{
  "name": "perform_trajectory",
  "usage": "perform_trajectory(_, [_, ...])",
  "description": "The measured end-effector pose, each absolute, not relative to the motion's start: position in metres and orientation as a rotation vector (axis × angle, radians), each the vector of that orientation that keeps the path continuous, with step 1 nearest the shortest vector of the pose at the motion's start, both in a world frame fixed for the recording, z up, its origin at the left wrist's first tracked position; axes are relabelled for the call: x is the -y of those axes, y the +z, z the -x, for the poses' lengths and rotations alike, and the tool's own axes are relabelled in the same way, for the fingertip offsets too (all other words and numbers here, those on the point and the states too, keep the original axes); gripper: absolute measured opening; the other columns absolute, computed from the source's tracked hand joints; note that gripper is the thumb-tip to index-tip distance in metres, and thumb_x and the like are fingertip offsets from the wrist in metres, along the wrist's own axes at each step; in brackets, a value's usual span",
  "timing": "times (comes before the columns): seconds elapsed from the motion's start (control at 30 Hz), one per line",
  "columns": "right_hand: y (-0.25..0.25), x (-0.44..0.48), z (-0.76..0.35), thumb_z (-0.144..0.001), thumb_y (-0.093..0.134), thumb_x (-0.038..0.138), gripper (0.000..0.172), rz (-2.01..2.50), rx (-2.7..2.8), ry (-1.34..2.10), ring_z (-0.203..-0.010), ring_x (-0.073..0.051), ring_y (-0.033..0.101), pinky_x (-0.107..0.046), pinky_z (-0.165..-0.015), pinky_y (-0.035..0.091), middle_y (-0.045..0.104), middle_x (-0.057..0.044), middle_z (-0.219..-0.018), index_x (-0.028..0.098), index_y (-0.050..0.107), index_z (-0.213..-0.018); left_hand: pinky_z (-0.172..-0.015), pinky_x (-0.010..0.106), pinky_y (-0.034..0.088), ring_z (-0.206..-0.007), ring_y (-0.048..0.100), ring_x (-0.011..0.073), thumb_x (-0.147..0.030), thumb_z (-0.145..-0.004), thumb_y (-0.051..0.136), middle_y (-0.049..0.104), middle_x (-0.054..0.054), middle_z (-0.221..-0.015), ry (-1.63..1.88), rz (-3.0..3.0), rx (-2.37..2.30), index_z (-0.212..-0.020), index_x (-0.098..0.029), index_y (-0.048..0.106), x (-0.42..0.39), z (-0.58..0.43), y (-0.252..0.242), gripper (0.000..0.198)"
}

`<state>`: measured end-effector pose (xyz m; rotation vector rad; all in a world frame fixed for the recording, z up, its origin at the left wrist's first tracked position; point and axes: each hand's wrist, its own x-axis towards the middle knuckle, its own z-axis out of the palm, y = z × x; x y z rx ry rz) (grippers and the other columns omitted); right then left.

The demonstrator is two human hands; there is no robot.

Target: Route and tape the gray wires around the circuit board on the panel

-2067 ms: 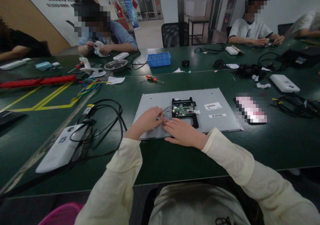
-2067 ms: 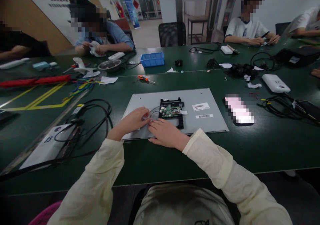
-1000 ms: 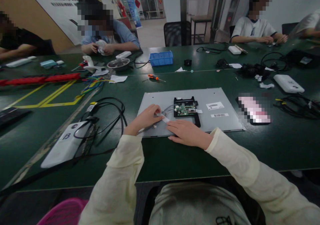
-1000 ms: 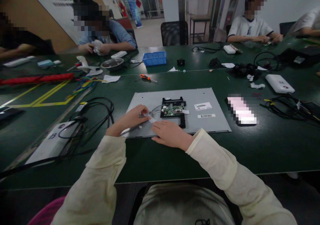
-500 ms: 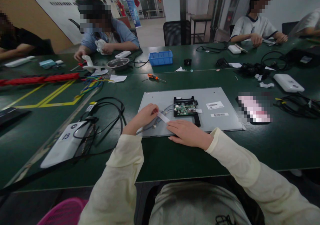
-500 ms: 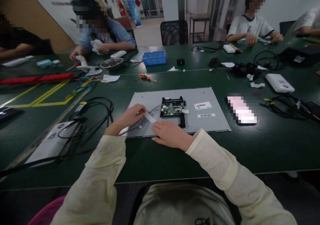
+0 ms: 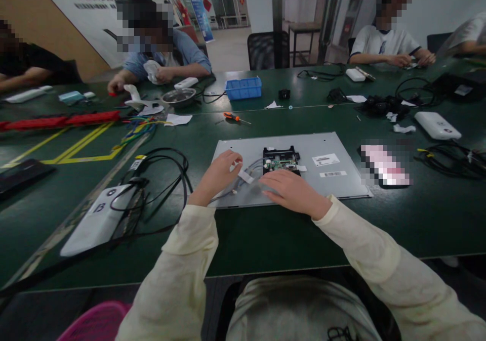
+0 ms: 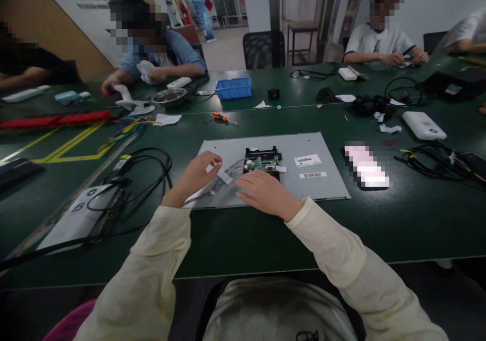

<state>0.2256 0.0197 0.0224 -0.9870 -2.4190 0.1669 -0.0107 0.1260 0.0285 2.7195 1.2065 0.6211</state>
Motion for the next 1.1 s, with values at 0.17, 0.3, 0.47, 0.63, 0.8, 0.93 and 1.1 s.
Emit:
perform_trajectory(0.17, [0.023, -0.039, -0.268, -0.094, 0.046, 0.027, 0.032, 1.42, 2.102, 0.173, -0.112, -0.025, 0.058, -0.042, -0.096, 0.046, 0.065, -0.012, -0.119, 0.015, 0.062, -0.119, -0.09, 0.037, 0.044, -0.101, 0.055, 0.0223, -0.026, -0.092, 0.044, 0.059, 0.009, -0.105, 0.651, -2.838, -1.209, -0.108, -0.017, 0.058, -0.119, 0.004, 0.035, 0.023])
perform_trajectory(0.3, [0.012, -0.056, -0.306, -0.086, 0.054, 0.022, 0.025, 1.719, 1.968, 0.297, -0.096, -0.024, 0.064, -0.037, -0.09, 0.047, 0.069, -0.012, -0.103, 0.014, 0.069, -0.105, -0.092, 0.04, 0.042, -0.103, 0.054, 0.0249, -0.024, -0.092, 0.044, 0.059, 0.01, -0.109, 0.528, -2.948, -1.246, -0.111, -0.017, 0.06, -0.116, 0.001, 0.035, 0.025])
perform_trajectory(0.47, [0.004, -0.063, -0.323, -0.082, 0.06, 0.026, 0.023, 1.747, 1.902, 0.472, -0.086, -0.019, 0.065, -0.031, -0.08, 0.048, 0.071, -0.008, -0.099, 0.017, 0.072, -0.1, -0.09, 0.04, 0.041, -0.104, 0.053, 0.0256, -0.028, -0.095, 0.042, 0.06, 0.01, -0.109, 0.532, -2.996, -1.259, -0.109, -0.018, 0.061, -0.11, -0.002, 0.039, 0.026])
perform_trajectory(0.63, [0.003, -0.062, -0.318, -0.08, 0.064, 0.032, 0.023, 1.694, 1.966, 0.515, -0.083, -0.02, 0.064, -0.032, -0.076, 0.048, 0.069, -0.008, -0.095, 0.019, 0.073, -0.095, -0.09, 0.041, 0.04, -0.101, 0.053, 0.0259, -0.042, -0.093, 0.047, 0.06, 0.011, -0.106, 0.447, -3.02, -1.119, -0.107, -0.018, 0.062, -0.099, -0.011, 0.044, 0.032])
perform_trajectory(0.8, [-0.001, -0.063, -0.318, -0.079, 0.064, 0.031, 0.023, 1.69, 1.982, 0.505, -0.08, -0.019, 0.063, -0.032, -0.076, 0.048, 0.068, -0.008, -0.094, 0.019, 0.074, -0.096, -0.088, 0.039, 0.041, -0.101, 0.053, 0.0258, -0.045, -0.088, 0.053, 0.059, 0.011, -0.108, 0.292, -3.075, -0.935, -0.107, -0.018, 0.062, -0.089, -0.022, 0.044, 0.034])
perform_trajectory(0.93, [-0.004, -0.065, -0.32, -0.077, 0.065, 0.029, 0.017, 1.678, 1.985, 0.504, -0.081, -0.019, 0.062, -0.031, -0.076, 0.048, 0.068, -0.007, -0.09, 0.02, 0.074, -0.089, -0.082, 0.037, 0.041, -0.096, 0.054, 0.0253, -0.038, -0.09, 0.05, 0.061, 0.011, -0.099, 0.187, -3.151, -0.871, -0.1, -0.017, 0.062, -0.085, -0.028, 0.044, 0.027])
perform_trajectory(1.1, [-0.007, -0.068, -0.323, -0.076, 0.063, 0.024, 0.011, 1.673, 1.921, 0.573, -0.078, -0.018, 0.064, -0.03, -0.073, 0.047, 0.07, -0.005, -0.084, 0.018, 0.072, -0.079, -0.075, 0.035, 0.04, -0.088, 0.057, 0.0239, -0.029, -0.092, 0.046, 0.063, 0.009, -0.09, 0.085, -3.178, -0.858, -0.099, -0.017, 0.06, -0.09, -0.026, 0.038, 0.019])
